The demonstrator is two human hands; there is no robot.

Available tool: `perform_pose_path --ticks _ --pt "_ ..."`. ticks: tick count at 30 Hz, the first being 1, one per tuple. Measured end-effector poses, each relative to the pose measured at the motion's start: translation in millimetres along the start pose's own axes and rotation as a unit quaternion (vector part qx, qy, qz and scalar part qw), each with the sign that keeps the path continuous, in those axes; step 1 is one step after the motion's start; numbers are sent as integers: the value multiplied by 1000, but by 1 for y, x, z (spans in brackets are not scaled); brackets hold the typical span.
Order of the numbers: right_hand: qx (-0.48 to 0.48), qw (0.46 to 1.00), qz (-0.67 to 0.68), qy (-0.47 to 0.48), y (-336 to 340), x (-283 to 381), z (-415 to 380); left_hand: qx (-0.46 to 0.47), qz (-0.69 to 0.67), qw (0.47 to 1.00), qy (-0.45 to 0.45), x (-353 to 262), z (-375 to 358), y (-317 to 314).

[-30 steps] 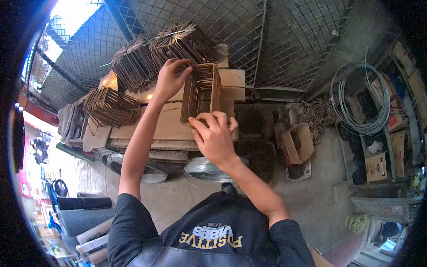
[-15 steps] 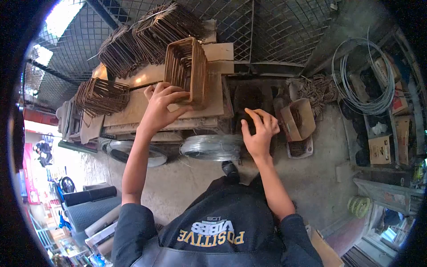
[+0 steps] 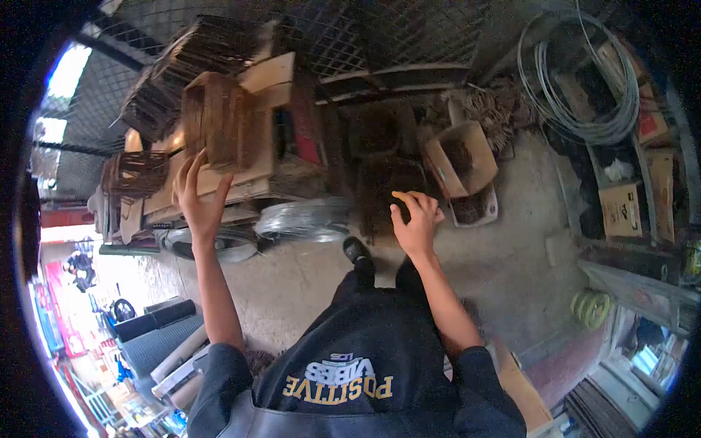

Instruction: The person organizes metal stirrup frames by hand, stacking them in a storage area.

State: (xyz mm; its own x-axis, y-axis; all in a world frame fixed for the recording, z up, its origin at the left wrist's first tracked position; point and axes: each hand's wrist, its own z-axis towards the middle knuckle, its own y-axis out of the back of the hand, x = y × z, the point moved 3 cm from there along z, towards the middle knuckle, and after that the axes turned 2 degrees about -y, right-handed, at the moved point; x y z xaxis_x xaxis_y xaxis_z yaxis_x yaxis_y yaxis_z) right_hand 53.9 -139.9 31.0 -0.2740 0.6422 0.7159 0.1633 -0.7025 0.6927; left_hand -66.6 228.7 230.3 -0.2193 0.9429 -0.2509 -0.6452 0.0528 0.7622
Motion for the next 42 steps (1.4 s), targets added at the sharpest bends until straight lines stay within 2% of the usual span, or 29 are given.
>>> perform_pose_path --ticks 1,3,5,9,11,12,14,16,17,18,19,21,23,24,25,27,28,29,31,32,33,34,35,39,41,42 --pt "14 1000 4 -19 -2 -21 -3 12 -3 1000 1 -11 -15 -12" --pt "38 998 10 -52 -6 -59 -6 -52 -29 998 15 -25 -52 -38" --pt "110 985 0 -134 -15 -93 -10 -49 -46 998 13 -56 -87 -68" --pt "145 979 -36 -142 -52 -176 -24 118 -179 975 65 -122 -155 -140" --pt "222 945 -84 -225 -72 -215 -28 212 -272 932 113 -149 -183 -182" --pt "223 944 -87 -229 -81 -230 -30 243 -290 918 120 -155 -199 -206" --pt "225 928 -80 -287 -100 -263 -45 277 -310 901 125 -156 -236 -258" --pt "208 925 -52 -315 -136 -315 -69 366 -353 827 238 -144 -286 -321" --pt "188 923 -21 -335 -155 -338 -71 363 -355 828 235 -133 -305 -354" --pt "197 915 -25 -353 -162 -340 -64 388 -352 803 286 -119 -331 -391" --pt "195 916 -26 -351 -180 -349 -63 411 -347 773 336 -103 -361 -428" --pt "204 917 -12 -344 -221 -378 -53 413 -345 768 348 -66 -406 -507" --pt "184 922 -25 -339 -274 -399 -27 381 -385 664 515 -35 -437 -574" --pt "168 937 10 -305 -299 -407 -10 361 -280 715 529 -17 -460 -618" --pt "152 950 43 -268 -323 -415 9 357 -283 717 529 -7 -471 -650" --pt "132 974 -75 -171 -365 -420 49 279 -254 700 606 18 -492 -704" --pt "135 981 -71 -124 -388 -429 68 274 -279 606 692 18 -483 -712" --pt "137 985 -66 -76 -413 -439 87 268 -282 609 691 26 -486 -733" --pt "112 987 -114 -29 -458 -457 121 252 -278 566 734 44 -500 -770" --pt "87 982 -165 9 -475 -462 134 245 -281 568 733 91 -587 -839" --pt "85 982 -165 18 -486 -462 146 210 -407 540 706 131 -664 -907" --pt "92 973 -213 4 -492 -460 158 171 -525 503 664 195 -684 -961" --pt "97 961 -259 -11 -496 -459 171 162 -530 506 661 202 -683 -978" --pt "132 951 -279 26 -518 -474 189 165 -511 483 692 206 -690 -1004" --pt "66 946 -314 43 -532 -491 190 174 -502 473 703 203 -683 -1012" --pt "62 946 -314 47 -533 -491 192 178 -500 467 708 196 -679 -1010"
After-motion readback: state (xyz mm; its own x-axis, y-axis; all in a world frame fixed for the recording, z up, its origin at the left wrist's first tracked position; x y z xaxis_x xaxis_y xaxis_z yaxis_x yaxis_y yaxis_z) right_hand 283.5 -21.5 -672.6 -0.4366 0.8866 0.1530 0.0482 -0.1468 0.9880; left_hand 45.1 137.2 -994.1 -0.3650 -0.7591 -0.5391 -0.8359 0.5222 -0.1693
